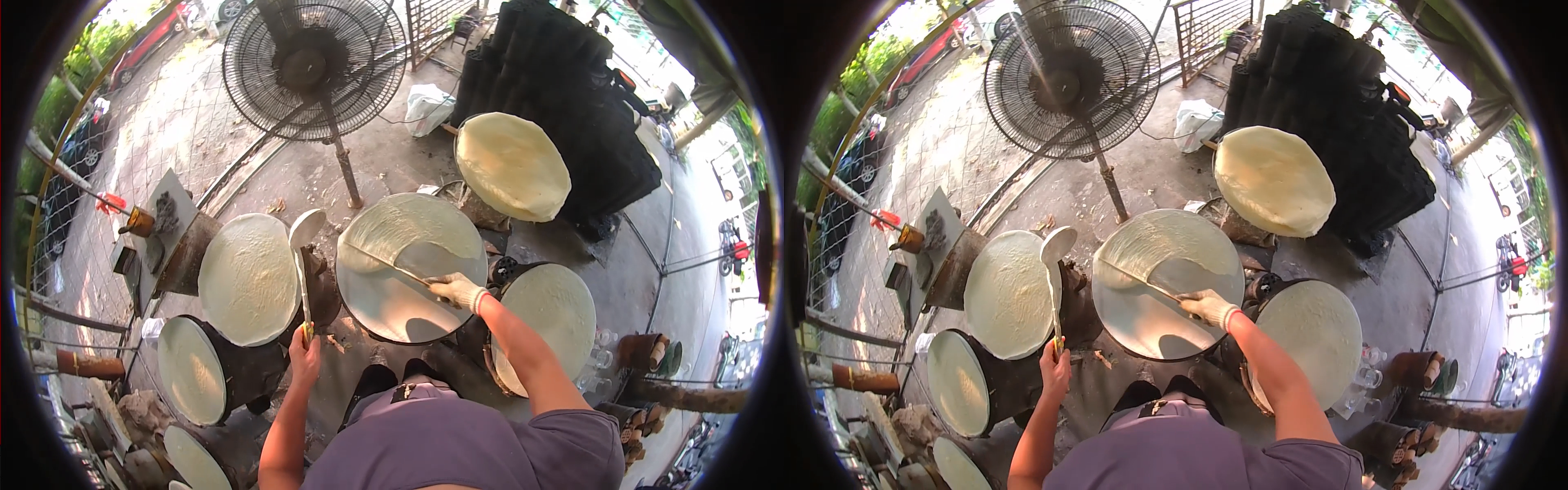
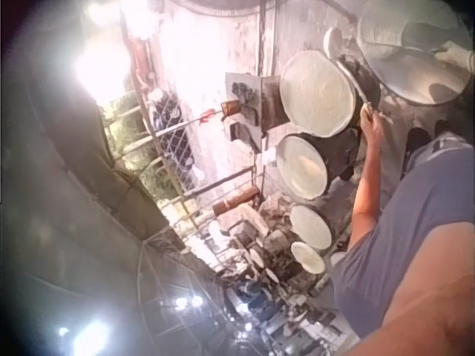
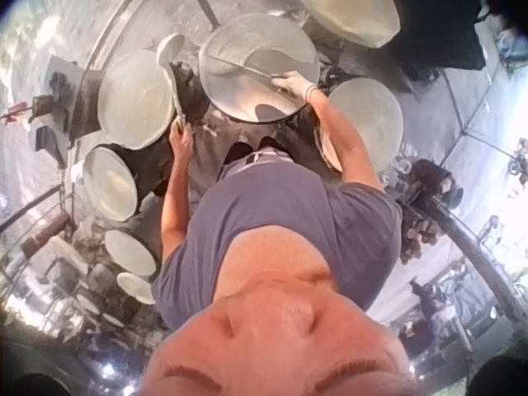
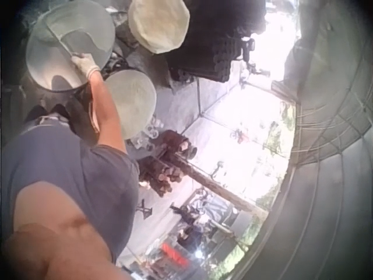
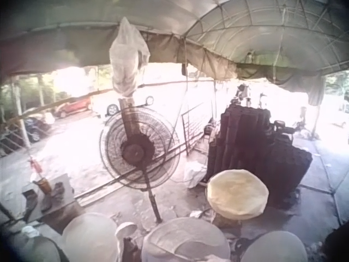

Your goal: The person spreads batter onto multiple hot plates using a ladle and peels off the cooked thin skins using a wooden stick, repeating the process across several plates in a commercial food stall setting.

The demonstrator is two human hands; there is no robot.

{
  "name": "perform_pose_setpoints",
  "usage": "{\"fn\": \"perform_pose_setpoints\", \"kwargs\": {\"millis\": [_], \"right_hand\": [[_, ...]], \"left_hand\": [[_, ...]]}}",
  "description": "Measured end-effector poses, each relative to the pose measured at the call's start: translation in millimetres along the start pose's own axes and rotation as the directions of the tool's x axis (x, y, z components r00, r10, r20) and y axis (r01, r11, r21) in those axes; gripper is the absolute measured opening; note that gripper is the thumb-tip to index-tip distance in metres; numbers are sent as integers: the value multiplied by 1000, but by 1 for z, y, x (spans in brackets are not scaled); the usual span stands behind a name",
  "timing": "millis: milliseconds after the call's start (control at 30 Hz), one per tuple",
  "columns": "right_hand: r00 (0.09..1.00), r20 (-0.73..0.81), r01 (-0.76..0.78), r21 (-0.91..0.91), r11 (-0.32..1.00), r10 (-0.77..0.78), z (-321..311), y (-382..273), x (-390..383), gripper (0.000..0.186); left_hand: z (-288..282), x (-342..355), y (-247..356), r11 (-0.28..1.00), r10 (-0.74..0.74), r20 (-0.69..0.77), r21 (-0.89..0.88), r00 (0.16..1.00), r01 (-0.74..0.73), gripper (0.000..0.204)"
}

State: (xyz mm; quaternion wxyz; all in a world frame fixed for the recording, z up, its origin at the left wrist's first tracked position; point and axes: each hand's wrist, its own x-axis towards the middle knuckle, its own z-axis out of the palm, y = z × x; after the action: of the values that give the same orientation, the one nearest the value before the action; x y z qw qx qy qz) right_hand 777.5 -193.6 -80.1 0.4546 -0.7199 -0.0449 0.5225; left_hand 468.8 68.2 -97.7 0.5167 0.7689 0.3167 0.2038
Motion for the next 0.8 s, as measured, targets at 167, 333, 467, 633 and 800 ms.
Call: {"fn": "perform_pose_setpoints", "kwargs": {"millis": [167,333,467,633,800], "right_hand": [[955,-224,204,24,979,-193,-39,4,41,37],[953,285,-65,-139,988,103,-37,24,20,40],[972,207,96,91,991,-113,-79,53,-11,30],[977,-215,-2,24,1000,7,-69,7,42,35],[927,347,-76,-205,976,145,-43,29,20,37]], "left_hand": [[7,-29,0,967,-254,-26,-26,967,253,27],[28,-52,35,962,-117,-96,238,989,137,31],[39,-84,16,882,-36,44,470,998,11,34],[44,-154,34,788,-19,53,615,998,-17,34],[46,-198,38,763,-43,80,646,996,-19,37]]}}
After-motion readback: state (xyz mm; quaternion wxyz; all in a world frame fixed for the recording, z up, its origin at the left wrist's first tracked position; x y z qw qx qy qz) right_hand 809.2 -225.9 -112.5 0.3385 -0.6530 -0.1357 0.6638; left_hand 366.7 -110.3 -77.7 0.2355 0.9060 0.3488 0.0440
